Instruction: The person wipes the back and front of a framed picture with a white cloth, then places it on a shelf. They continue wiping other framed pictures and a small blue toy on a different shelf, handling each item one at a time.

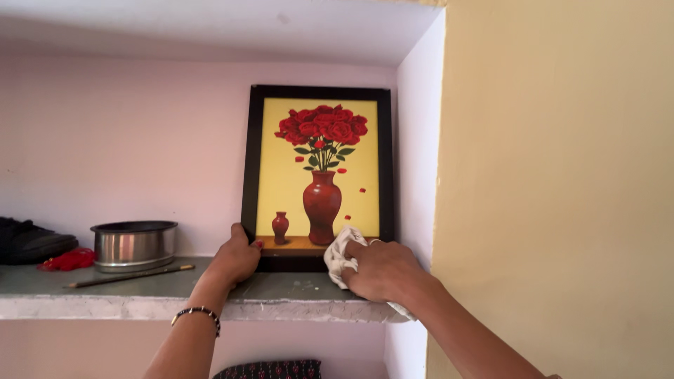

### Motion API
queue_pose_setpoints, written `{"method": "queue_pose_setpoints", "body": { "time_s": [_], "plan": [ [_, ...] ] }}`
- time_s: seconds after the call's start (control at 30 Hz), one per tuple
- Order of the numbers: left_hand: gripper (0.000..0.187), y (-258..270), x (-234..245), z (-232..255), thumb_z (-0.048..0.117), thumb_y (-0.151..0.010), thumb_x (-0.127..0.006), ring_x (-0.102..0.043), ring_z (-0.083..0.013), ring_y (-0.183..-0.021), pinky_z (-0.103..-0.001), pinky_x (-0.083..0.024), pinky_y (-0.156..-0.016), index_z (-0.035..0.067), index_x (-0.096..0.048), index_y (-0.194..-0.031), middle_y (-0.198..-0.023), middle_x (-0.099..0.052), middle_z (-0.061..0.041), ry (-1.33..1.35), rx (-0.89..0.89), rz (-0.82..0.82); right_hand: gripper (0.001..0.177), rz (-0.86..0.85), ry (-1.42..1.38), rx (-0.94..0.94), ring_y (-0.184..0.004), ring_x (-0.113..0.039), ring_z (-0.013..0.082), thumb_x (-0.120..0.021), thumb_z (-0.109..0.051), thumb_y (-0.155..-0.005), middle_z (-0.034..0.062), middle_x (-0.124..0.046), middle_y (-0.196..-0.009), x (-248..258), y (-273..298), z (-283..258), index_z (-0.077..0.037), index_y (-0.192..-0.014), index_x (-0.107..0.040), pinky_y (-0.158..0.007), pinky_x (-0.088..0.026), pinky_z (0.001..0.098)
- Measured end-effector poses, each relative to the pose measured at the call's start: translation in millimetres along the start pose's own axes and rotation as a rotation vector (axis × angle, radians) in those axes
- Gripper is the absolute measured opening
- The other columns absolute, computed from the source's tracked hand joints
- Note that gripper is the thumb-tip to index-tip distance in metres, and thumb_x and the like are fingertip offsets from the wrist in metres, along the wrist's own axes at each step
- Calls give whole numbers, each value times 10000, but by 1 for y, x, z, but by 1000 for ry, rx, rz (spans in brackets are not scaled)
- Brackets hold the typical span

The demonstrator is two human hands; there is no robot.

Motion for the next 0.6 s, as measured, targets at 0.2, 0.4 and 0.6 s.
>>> {"method": "queue_pose_setpoints", "body": {
  "time_s": [0.2, 0.4, 0.6],
  "plan": [
    [577, -12, 1, -3, 346, -979, -610, -601, -474, -1248, -495, -479, -1047, -1, -404, -1392, -1276, -642, -341, -63, -47, 85, 597, -5, -164, 139, -990, -727, 282, -561, -561, -806, 106, -727, -1133, -1, 13, -34, -254, -1315, -617, -857, -546, 446],
    [880, 14, 30, 3, 398, -849, -795, -592, -422, -1265, -442, -478, -1068, -45, -369, -1479, -1312, -613, -327, -115, -72, 135, 509, 291, -350, 380, -917, -704, 273, -723, -575, -706, 67, -734, -936, 6, 49, -59, -190, -1039, -752, -799, -526, 439],
    [498, 136, 66, 18, 173, -894, -721, -704, -290, -1038, -393, -573, -888, 18, -567, -1342, -1151, -688, -180, 116, -434, 406, 337, 456, -270, 676, -807, -680, 298, -804, -372, -623, 72, -702, -846, -35, 106, -75, -133, -858, -768, -778, -492, 479]
  ]
}}
Point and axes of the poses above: each hand's wrist, its own y-axis away from the middle knuckle, its own x-axis out of the back of the hand, z = x × y, the point moved 7 cm from there along -y, towards the middle knuckle
